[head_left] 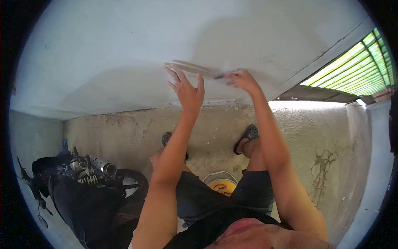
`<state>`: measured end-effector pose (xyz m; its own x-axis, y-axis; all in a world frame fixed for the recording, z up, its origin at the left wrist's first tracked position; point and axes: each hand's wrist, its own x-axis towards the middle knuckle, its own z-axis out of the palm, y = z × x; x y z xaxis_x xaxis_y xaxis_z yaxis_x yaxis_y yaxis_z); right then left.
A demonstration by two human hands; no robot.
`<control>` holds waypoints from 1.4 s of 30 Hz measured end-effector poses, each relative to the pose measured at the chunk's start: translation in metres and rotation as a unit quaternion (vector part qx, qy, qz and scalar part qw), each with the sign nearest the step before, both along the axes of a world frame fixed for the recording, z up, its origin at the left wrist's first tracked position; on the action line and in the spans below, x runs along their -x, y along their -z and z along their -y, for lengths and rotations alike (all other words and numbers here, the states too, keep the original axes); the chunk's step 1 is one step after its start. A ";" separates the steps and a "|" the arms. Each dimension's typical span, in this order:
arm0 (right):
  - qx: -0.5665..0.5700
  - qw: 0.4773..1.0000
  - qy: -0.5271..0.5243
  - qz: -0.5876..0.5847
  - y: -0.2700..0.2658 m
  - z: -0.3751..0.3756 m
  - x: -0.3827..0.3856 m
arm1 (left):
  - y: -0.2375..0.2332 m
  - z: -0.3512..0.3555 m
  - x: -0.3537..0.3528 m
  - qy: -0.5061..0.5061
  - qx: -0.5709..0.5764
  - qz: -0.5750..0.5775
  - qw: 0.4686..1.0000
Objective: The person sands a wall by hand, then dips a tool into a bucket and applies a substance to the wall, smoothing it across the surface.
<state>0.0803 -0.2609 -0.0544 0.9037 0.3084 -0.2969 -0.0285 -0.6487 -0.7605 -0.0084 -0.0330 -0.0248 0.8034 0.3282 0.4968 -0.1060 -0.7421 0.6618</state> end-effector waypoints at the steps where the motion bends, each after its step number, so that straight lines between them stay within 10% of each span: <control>1: -0.141 0.988 0.049 -0.050 -0.014 -0.001 0.008 | 0.001 0.001 0.001 0.003 0.030 -0.021 0.999; 3: -0.277 0.951 0.098 -0.101 -0.016 0.003 0.009 | 0.004 0.004 0.004 0.002 0.077 -0.044 0.996; 5: 0.119 0.993 0.011 -0.012 0.010 0.018 -0.009 | 0.011 0.008 0.003 0.008 0.123 -0.064 0.990; 6: 0.117 0.993 0.013 -0.011 0.014 0.019 -0.008 | 0.023 0.007 0.001 0.016 0.159 -0.067 0.985; 8: -0.147 0.985 0.071 -0.056 0.019 0.015 -0.004 | 0.039 0.003 -0.004 0.021 0.193 -0.069 0.979; 12: -0.271 0.950 0.117 -0.106 0.001 0.020 0.008 | 0.047 -0.001 -0.009 0.029 0.250 -0.096 0.963; 14: 0.205 0.978 0.018 0.032 0.039 0.036 -0.013 | 0.044 -0.001 -0.009 0.030 0.256 -0.094 0.962; 15: 0.202 0.979 0.018 0.035 0.041 0.037 -0.014 | 0.042 -0.002 -0.008 0.031 0.243 -0.092 0.965; 17: -0.117 0.990 0.062 -0.041 0.048 0.034 -0.017 | 0.040 -0.005 -0.009 0.027 0.227 -0.088 0.970; 20: -0.201 0.967 0.127 -0.096 -0.005 0.029 0.010 | 0.027 -0.001 -0.004 0.016 0.196 -0.057 0.979; 24: 0.145 0.987 0.058 0.034 0.036 0.038 -0.012 | 0.004 0.004 0.001 0.003 0.110 -0.022 0.994; 26: -0.278 0.955 0.099 -0.028 -0.004 0.013 0.012 | 0.003 0.002 0.003 -0.011 0.096 -0.017 0.995; 29: 0.034 0.998 0.054 0.003 0.044 0.031 -0.015 | 0.005 0.003 -0.001 -0.013 0.076 0.004 0.997; 32: 0.083 0.995 0.018 0.059 0.078 0.031 -0.030 | 0.008 -0.001 -0.004 -0.033 0.072 0.006 0.997; 36: -0.251 0.961 0.109 -0.042 -0.006 -0.021 0.014 | 0.004 -0.007 0.002 -0.033 0.099 0.007 0.995; 38: 0.132 0.986 -0.022 0.096 0.033 -0.002 -0.011 | 0.001 -0.011 0.001 -0.035 0.093 0.007 0.995; 42: 0.200 0.934 -0.078 0.285 0.068 -0.027 -0.018 | -0.002 -0.026 0.001 -0.047 0.097 0.010 0.994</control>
